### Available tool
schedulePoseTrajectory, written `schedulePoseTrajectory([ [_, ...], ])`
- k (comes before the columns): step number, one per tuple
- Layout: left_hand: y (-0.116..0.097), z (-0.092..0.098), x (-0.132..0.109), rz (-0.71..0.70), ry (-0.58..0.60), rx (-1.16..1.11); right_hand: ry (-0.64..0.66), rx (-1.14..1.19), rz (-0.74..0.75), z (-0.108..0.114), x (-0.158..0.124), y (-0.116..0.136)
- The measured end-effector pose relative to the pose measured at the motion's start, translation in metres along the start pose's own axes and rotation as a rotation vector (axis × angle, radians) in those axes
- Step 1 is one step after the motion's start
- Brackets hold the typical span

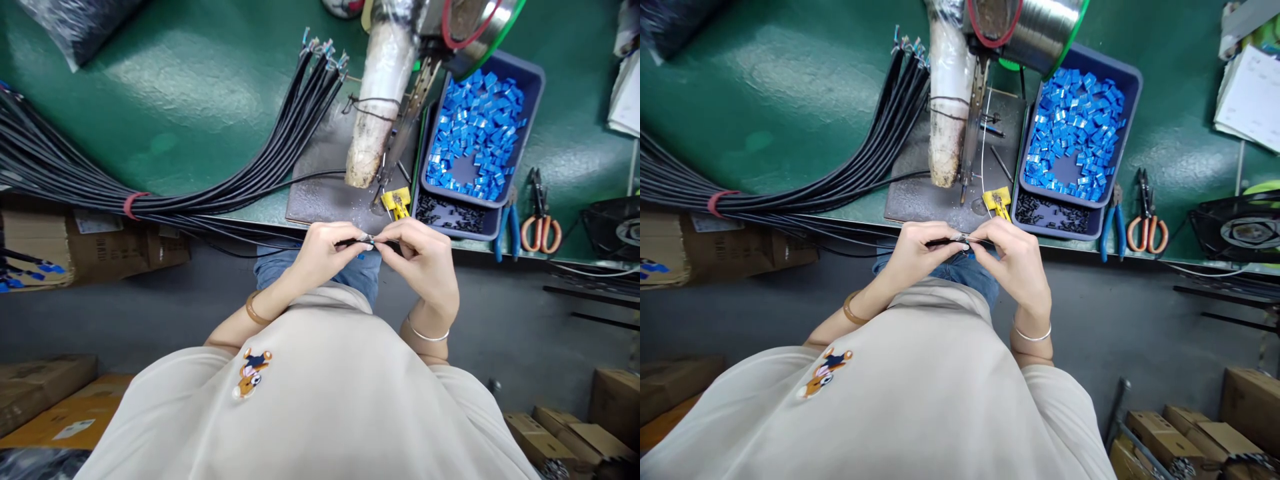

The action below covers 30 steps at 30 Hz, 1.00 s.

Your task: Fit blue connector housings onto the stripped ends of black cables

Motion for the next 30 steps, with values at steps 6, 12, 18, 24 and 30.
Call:
schedulePoseTrajectory([
  [6, -0.003, 0.000, 0.001, 0.112, 0.083, -0.132, -0.252, 0.112, -0.231, 0.018, -0.006, -0.015],
  [12, -0.003, 0.004, 0.003, 0.257, 0.128, -0.422, -0.102, 0.286, -0.236, -0.006, -0.001, -0.016],
  [18, 0.003, 0.003, 0.002, 0.283, 0.093, -0.401, -0.114, 0.292, -0.224, -0.011, 0.000, -0.011],
  [24, 0.003, 0.002, 0.002, 0.291, 0.123, -0.413, -0.103, 0.256, -0.197, -0.008, -0.001, -0.011],
  [30, 0.006, 0.001, 0.000, 0.305, 0.183, -0.397, -0.146, 0.117, -0.088, -0.003, -0.003, -0.002],
])
Point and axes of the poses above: each hand's wrist, its own x-axis towards the middle knuckle, its own z-axis out of the back of the hand, y = z × x, the point moved 6 cm from there along x, towards the middle knuckle, and after that the axes turned 10 degrees about -x, right-handed, at the moved point
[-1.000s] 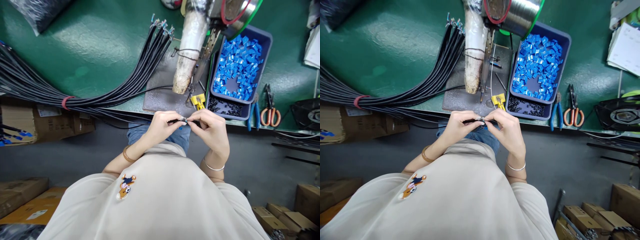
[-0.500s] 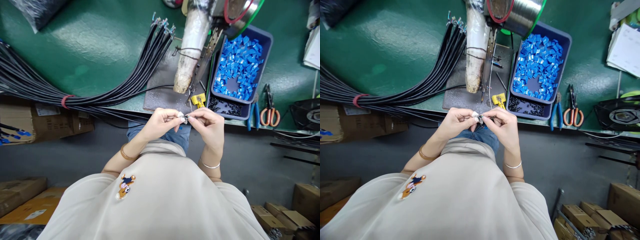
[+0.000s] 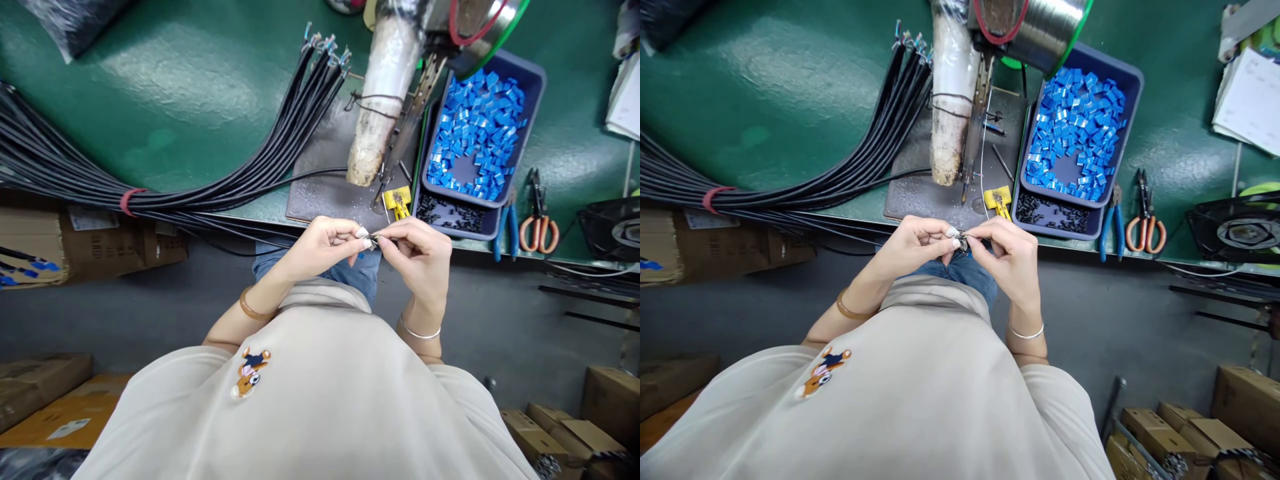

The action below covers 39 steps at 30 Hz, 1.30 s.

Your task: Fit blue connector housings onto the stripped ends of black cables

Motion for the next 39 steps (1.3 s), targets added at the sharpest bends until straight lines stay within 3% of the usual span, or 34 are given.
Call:
schedulePoseTrajectory([
  [4, 0.002, -0.003, 0.001, 0.021, 0.033, -0.009, -0.026, -0.038, 0.053, 0.002, -0.001, 0.005],
  [10, 0.001, -0.004, 0.001, -0.014, -0.007, -0.002, 0.050, 0.109, -0.066, -0.002, 0.001, -0.011],
  [12, -0.002, -0.004, 0.001, -0.023, 0.018, 0.030, 0.161, 0.247, -0.115, -0.009, 0.003, -0.020],
  [16, -0.007, -0.009, -0.002, -0.040, 0.184, 0.176, 0.517, 0.471, -0.200, -0.028, 0.000, -0.029],
  [17, -0.007, -0.009, -0.002, -0.041, 0.192, 0.202, 0.533, 0.457, -0.220, -0.029, 0.000, -0.030],
  [18, -0.007, -0.009, -0.002, -0.040, 0.165, 0.209, 0.481, 0.418, -0.241, -0.026, 0.000, -0.032],
  [21, -0.006, -0.003, 0.000, -0.031, -0.009, 0.131, 0.100, 0.244, -0.269, -0.003, 0.002, -0.031],
  [23, -0.005, -0.003, 0.001, -0.031, -0.062, 0.079, -0.042, 0.156, -0.229, 0.007, 0.000, -0.023],
  [32, -0.003, -0.006, 0.002, -0.029, -0.107, 0.100, -0.010, -0.005, -0.073, 0.005, 0.000, -0.003],
  [39, -0.001, -0.007, 0.002, -0.088, -0.148, 0.086, -0.033, -0.051, -0.114, 0.003, 0.000, -0.006],
])
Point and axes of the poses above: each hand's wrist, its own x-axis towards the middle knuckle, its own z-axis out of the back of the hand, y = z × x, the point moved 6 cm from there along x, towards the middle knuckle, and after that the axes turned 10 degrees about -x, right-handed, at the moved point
